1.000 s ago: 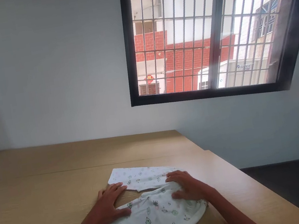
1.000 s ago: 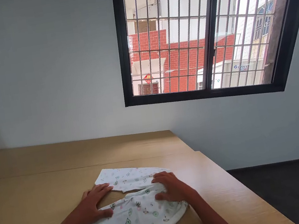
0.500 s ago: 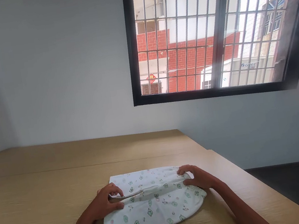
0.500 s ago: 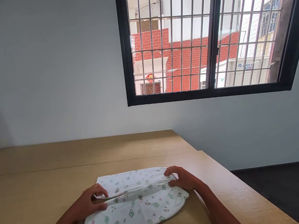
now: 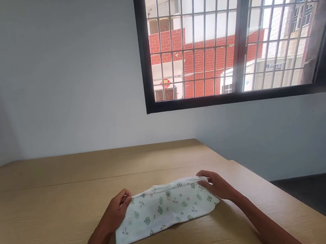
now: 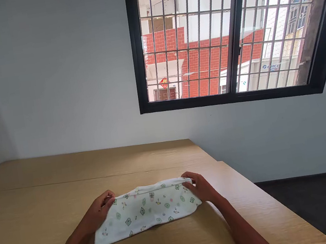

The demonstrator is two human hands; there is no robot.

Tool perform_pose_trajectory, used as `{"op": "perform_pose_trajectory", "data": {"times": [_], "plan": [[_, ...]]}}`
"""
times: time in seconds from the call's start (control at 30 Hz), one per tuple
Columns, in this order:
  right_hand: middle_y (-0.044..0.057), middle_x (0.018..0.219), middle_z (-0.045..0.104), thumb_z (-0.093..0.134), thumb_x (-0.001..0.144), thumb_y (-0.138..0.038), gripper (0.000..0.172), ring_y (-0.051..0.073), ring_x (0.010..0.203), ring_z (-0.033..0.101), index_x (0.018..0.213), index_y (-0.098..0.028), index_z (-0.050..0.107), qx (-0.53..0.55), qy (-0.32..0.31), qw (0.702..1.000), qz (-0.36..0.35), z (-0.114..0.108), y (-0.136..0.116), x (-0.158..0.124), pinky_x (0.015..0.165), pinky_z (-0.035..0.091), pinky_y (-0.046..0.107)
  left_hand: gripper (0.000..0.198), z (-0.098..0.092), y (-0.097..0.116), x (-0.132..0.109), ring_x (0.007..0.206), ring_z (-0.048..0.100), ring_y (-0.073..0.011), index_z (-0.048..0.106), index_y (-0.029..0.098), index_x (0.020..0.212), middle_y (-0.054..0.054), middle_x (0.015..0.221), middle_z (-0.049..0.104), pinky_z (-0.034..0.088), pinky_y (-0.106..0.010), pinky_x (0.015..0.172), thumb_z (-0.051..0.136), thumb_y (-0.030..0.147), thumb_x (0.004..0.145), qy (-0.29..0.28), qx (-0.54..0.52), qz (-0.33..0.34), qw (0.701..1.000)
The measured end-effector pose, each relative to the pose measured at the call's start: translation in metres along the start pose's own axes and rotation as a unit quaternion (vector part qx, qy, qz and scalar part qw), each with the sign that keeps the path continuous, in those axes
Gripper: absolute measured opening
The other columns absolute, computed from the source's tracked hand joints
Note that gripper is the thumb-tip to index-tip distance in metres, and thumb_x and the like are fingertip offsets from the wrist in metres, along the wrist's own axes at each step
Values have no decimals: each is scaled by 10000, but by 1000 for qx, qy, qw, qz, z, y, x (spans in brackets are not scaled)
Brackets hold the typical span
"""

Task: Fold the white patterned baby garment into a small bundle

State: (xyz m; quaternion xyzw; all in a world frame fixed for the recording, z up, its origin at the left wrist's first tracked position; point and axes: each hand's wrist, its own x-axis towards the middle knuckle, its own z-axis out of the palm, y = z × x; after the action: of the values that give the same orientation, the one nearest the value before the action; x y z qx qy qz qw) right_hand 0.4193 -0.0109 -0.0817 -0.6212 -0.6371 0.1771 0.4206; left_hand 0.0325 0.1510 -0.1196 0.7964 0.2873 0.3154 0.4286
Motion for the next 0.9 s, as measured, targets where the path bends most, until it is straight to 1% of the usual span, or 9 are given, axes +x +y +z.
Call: {"op": "perform_pose_trajectory", "data": {"times": [0.17,0.27,0.37,0.43,0.5,0.6,0.67,0.77,0.9], "plan": [[25,887,582,624,819,-580,432,167,701,565,1002,-196,553,101,-11,994,35,-4,-11,-2,572,443,276,511,-14,9,-6,501,355,-104,384,237,1028,72,630,408,283,-199,463,554,680,837,-27,-125,-35,991],[38,914,612,595,805,-648,460,158,686,565,927,-213,511,130,-34,990,51,-9,-22,-6,563,458,275,661,-23,11,-14,541,470,-129,314,282,1137,48,741,495,405,-236,489,605,729,748,-33,-172,-56,983],[55,1010,638,559,810,-662,448,152,669,562,819,-222,470,111,-27,991,70,-6,-23,-6,540,454,275,670,-27,6,-15,648,569,-173,318,291,1255,16,811,543,490,-291,572,559,704,786,-4,-167,-85,982],[60,937,643,570,801,-624,412,175,664,566,780,-219,496,66,8,994,91,0,-15,-3,551,459,300,629,-27,-2,-11,698,591,-193,401,235,1258,-16,821,575,498,-306,609,568,638,805,41,-125,-108,985],[65,865,609,596,766,-548,340,212,694,576,748,-216,521,0,84,990,110,7,-4,1,630,479,358,554,-27,-12,-6,691,561,-189,523,175,1117,-26,793,569,470,-293,617,660,549,732,114,-54,-120,985],[93,950,561,554,752,-452,233,260,803,581,766,-221,528,-89,213,966,116,10,11,6,797,465,446,419,-28,-23,0,664,478,-158,595,162,945,-10,786,526,416,-275,634,699,445,654,217,53,-99,970],[102,967,556,522,769,-429,209,263,809,578,778,-222,538,-120,245,956,111,10,16,8,825,457,458,374,-27,-24,2,664,461,-152,610,168,958,-8,817,523,401,-272,641,643,443,707,237,89,-68,965],[82,908,578,538,772,-402,179,243,746,577,737,-227,546,-137,218,961,99,9,16,7,782,476,435,291,-21,-17,1,683,470,-155,618,176,927,-7,812,539,394,-266,647,583,416,766,203,114,-16,972],[62,892,583,586,761,-368,143,240,774,580,732,-230,604,-137,125,980,70,17,12,3,780,487,416,246,-4,-1,-3,668,494,-156,668,185,876,-11,777,600,395,-259,632,559,396,811,75,135,27,988]]}}
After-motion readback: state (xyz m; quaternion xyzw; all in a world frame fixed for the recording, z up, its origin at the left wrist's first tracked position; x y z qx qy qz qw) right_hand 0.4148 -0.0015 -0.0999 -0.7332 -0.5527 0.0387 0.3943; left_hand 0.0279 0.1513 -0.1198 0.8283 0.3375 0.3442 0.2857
